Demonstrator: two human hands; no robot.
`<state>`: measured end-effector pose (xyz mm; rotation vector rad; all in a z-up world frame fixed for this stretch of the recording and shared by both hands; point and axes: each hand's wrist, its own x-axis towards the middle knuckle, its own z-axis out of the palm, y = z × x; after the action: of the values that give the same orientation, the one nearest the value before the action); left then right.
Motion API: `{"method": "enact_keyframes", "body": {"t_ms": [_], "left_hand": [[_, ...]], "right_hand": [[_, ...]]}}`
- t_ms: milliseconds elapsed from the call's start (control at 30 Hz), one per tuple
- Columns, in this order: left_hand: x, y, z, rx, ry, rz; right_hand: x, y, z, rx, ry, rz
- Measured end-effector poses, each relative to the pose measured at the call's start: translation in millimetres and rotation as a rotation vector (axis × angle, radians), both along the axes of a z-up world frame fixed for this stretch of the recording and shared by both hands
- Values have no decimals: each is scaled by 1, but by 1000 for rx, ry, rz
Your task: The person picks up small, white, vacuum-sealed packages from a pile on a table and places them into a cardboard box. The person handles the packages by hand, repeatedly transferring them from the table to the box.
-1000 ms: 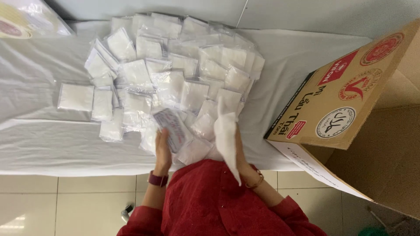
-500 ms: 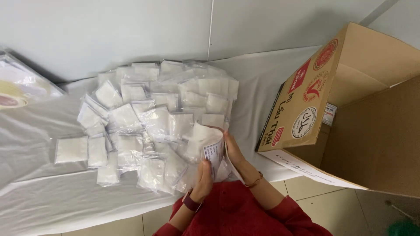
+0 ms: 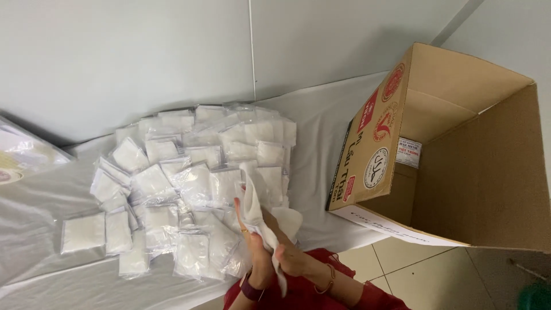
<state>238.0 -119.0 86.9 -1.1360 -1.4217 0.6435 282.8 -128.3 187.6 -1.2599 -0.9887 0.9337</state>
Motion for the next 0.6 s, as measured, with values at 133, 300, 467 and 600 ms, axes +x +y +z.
{"method": "enact_keyframes", "body": {"t_ms": [133, 300, 467, 600], "left_hand": [[-18, 7, 21, 221, 1206, 46], [-49, 57, 60, 553, 2740, 168], [-66, 79, 61, 546, 2371, 8], [-60, 35, 2, 583, 2298, -151]], "right_hand": [[-7, 6, 34, 69, -210, 79], [-4, 11, 54, 168, -483, 167], [-15, -3, 15, 266, -739, 132], [24, 10, 28, 267, -694, 62]]}}
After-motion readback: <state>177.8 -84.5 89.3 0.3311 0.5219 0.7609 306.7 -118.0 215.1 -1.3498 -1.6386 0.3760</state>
